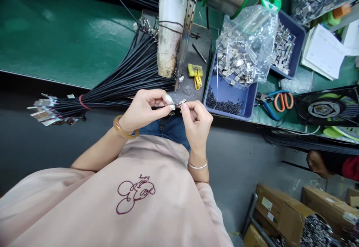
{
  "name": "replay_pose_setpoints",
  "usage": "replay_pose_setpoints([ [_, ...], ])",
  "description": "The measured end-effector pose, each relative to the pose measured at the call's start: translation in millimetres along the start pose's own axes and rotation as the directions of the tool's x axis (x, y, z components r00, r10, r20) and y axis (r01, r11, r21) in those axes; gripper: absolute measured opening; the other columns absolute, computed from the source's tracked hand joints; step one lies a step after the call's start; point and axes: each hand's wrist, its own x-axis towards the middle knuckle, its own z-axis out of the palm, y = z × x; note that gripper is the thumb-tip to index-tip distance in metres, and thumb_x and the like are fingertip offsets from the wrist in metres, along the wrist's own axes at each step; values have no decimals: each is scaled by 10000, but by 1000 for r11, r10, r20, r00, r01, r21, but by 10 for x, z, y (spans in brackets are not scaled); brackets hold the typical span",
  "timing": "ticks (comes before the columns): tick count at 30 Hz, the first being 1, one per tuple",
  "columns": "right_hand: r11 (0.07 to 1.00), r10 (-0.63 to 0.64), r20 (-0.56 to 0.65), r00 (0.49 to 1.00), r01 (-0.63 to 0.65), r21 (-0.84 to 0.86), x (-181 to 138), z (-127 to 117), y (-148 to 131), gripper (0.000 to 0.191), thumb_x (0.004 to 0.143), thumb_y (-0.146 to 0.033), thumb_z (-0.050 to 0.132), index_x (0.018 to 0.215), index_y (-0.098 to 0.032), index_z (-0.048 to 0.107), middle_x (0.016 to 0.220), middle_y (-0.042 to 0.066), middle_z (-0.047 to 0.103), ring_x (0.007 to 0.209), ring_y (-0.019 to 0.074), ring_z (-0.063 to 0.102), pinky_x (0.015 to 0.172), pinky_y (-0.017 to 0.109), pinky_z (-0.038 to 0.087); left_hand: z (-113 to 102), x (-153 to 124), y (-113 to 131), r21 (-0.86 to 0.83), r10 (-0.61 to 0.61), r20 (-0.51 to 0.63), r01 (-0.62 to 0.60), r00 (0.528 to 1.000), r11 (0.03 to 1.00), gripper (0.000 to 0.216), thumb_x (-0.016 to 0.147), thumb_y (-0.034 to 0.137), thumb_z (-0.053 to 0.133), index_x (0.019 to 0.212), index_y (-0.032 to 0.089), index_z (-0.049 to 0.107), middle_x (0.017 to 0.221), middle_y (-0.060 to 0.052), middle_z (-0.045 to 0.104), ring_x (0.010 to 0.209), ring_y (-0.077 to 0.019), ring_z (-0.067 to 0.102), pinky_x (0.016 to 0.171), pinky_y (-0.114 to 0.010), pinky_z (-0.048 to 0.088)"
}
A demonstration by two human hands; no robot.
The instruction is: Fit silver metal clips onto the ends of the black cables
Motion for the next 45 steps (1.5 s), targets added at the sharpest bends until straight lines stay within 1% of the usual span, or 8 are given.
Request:
replay_pose_setpoints([
  [11, 1000, -21, 23, 1000, 21, -13, -9, 10, -18, 244, 943, -369, 600, 764, -206, 634, 689, -33, 567, 568, 92, 453, 565, 269, 358, -8, -4, 6, 33, 20, 8, -20, 1000, 999, 125, 700, 130, 720, 655, 136, 603, 617, 28, 552, 560, -60, 485, 539, -171, 425],
  [18, 931, -270, -70, 960, 242, -274, -40, 55, -84, 298, 945, -324, 640, 673, -210, 600, 607, -47, 504, 544, 80, 407, 573, 269, 354, -28, -20, -4, 40, 24, 45, -26, 999, 999, 52, 736, 144, 724, 729, 123, 677, 640, 5, 602, 570, -70, 512, 534, -178, 438],
  [22, 950, -289, -362, 886, 312, 6, -8, 11, -102, 240, 954, -407, 588, 800, -233, 645, 542, -75, 432, 423, 65, 335, 434, 251, 257, -5, -24, -2, -21, 15, -17, -15, 1000, 1000, 91, 766, 208, 743, 791, 120, 748, 709, -31, 688, 620, -92, 586, 580, -188, 498],
  [25, 881, -238, -494, 836, 400, 253, 29, -76, -153, 84, 942, -301, 572, 993, -243, 604, 500, -121, 418, 332, 47, 275, 360, 207, 191, 19, -13, 13, -54, 39, -98, -45, 994, 998, 108, 763, 222, 739, 721, 123, 733, 688, -22, 685, 620, -88, 590, 583, -179, 501],
  [29, 957, -184, -404, 896, 257, 134, -15, -157, -230, 140, 986, -209, 542, 1121, -238, 562, 841, -48, 754, 410, 60, 580, 370, 198, 422, 31, 3, 42, -56, 39, -129, -47, 991, 997, 107, 756, 211, 734, 698, 121, 720, 655, -11, 660, 588, -76, 567, 552, -166, 472],
  [32, 962, -273, -286, 919, 260, -84, -66, -133, -219, 77, 943, -188, 636, 1009, -228, 629, 938, -17, 787, 727, 147, 777, 626, 283, 634, 35, 7, 54, -44, 29, -132, -35, 991, 998, 101, 759, 206, 728, 703, 123, 718, 644, -7, 655, 576, -75, 565, 538, -163, 462],
  [37, 859, -470, -61, 881, 441, -260, -14, -2, -109, 99, 913, -147, 651, 925, -246, 657, 1060, 12, 790, 979, 172, 773, 786, 301, 650, 64, 15, 47, -79, 35, -145, -47, 989, 996, 68, 758, 175, 717, 719, 121, 703, 694, -16, 697, 623, -86, 623, 608, -171, 523],
  [45, 964, -267, -54, 962, 266, -17, 86, 61, -76, 79, 906, -155, 643, 873, -225, 623, 1082, 15, 784, 850, 138, 779, 716, 260, 652, 113, 60, 14, -62, 36, -239, -52, 970, 997, 75, 764, 182, 698, 723, 134, 657, 663, 12, 633, 602, -74, 595, 582, -161, 512],
])
